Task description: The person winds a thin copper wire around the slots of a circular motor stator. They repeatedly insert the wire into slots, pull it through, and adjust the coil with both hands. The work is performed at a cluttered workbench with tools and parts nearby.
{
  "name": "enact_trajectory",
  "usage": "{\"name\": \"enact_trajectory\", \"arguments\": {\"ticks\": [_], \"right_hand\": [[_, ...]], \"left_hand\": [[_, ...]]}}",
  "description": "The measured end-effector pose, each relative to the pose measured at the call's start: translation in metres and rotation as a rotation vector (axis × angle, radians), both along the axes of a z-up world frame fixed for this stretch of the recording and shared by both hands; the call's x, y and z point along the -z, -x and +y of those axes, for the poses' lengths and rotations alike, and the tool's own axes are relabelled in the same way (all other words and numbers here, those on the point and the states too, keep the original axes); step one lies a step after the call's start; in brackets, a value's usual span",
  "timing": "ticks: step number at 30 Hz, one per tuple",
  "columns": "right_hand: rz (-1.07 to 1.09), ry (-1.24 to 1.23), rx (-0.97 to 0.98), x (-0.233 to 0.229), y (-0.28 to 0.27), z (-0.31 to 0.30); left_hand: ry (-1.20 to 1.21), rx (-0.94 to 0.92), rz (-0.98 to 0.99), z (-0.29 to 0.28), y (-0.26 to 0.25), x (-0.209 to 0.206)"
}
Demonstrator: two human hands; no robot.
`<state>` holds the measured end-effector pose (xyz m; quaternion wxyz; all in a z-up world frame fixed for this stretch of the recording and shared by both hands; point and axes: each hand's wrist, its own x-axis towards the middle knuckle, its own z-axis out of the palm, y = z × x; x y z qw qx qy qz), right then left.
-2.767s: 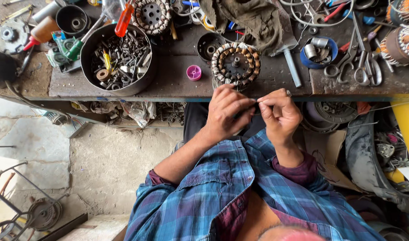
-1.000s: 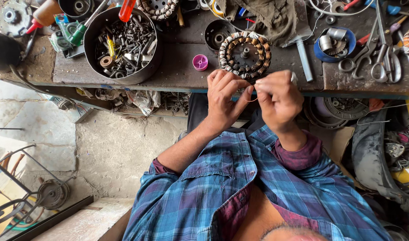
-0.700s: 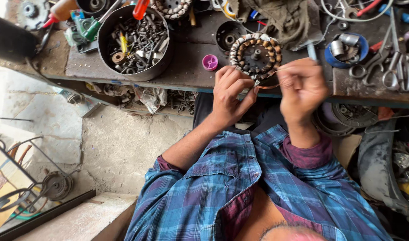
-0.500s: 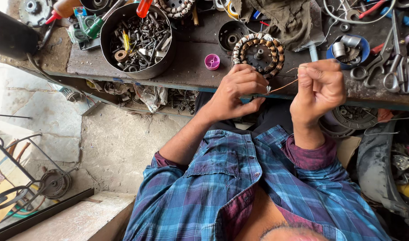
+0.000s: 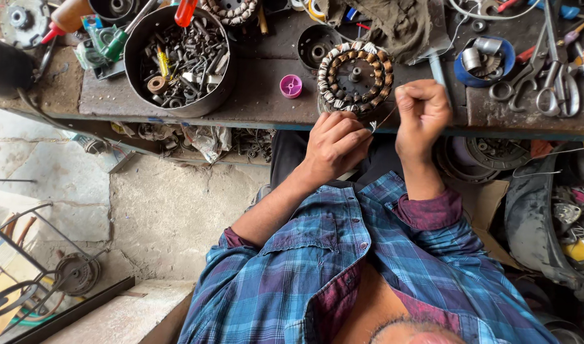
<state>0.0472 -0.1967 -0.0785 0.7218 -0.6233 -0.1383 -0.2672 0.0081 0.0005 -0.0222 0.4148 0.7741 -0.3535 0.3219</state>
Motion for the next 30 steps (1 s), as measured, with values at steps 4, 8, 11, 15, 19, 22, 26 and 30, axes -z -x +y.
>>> {"name": "enact_trajectory", "arguments": {"ticks": [4, 8, 11, 15, 19, 22, 26, 30], "right_hand": [[0.026, -0.152, -0.102, 0.021, -0.007, -0.003], [0.098, -0.205, -0.138, 0.036, -0.006, -0.011], [0.09, -0.212, -0.138, 0.041, -0.004, -0.015], [0.123, -0.118, -0.101, 0.047, -0.002, -0.015], [0.153, -0.078, -0.092, 0.048, 0.001, -0.014], [0.153, -0.085, -0.13, 0.046, 0.002, -0.015], [0.143, -0.065, -0.136, 0.046, 0.001, -0.02], [0.156, -0.045, -0.16, 0.045, 0.001, -0.022]], "left_hand": [[-0.046, 0.004, -0.048, 0.003, -0.002, -0.001], [-0.08, -0.083, -0.163, 0.005, 0.0, -0.004], [-0.066, -0.185, -0.169, 0.008, -0.01, -0.008], [-0.091, -0.131, -0.016, 0.012, -0.028, -0.008], [-0.027, -0.118, 0.011, 0.008, -0.027, 0.001], [0.011, -0.104, 0.006, 0.005, -0.027, 0.012], [0.066, -0.031, -0.003, 0.009, -0.037, 0.031], [0.071, 0.003, -0.031, 0.012, -0.041, 0.039]]}}
